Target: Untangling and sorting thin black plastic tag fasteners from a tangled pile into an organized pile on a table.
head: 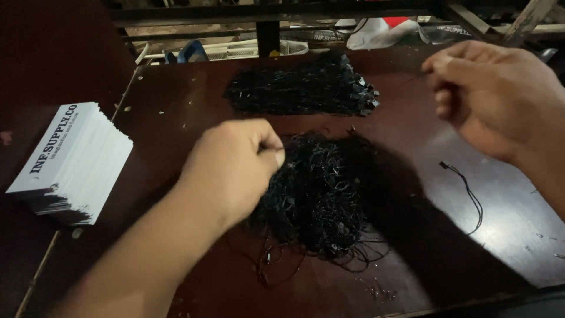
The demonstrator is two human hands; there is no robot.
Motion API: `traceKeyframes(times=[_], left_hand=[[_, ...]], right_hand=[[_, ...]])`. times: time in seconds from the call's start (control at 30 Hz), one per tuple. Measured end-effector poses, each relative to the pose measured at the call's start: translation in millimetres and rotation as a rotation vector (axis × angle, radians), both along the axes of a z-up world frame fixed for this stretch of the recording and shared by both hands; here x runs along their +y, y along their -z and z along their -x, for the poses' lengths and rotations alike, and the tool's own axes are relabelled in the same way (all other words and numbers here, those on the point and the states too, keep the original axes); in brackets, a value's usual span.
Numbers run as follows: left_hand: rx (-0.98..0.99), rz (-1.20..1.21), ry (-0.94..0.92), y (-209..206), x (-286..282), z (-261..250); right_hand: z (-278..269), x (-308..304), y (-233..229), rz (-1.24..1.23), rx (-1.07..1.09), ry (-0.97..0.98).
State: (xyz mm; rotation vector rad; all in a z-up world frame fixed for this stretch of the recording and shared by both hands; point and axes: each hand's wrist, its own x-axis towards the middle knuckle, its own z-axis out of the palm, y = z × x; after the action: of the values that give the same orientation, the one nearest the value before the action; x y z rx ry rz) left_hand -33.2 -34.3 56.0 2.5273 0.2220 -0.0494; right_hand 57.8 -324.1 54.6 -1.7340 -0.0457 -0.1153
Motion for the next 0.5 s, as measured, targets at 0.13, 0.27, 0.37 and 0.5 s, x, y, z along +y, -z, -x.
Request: traceKeyframes(times=[0.13,0.27,0.37,0.5], left_hand=[[-0.206,-0.173,0.132,49,22,-14],[-0.462,-0.100,0.083,48,22,-15],[-0.574,-0.049,0.105,30,0,-12],[-0.297,0.455,0.206,1,-35,-13]], right_hand=[[-22,-23,30,-0.016,-0.018,0.092],[-4,-5,27,0.230,-0.053,0.219],[49,55,-18,0.560,0.138,0.130],[54,80,-17,0.510,0.021,-0.080]])
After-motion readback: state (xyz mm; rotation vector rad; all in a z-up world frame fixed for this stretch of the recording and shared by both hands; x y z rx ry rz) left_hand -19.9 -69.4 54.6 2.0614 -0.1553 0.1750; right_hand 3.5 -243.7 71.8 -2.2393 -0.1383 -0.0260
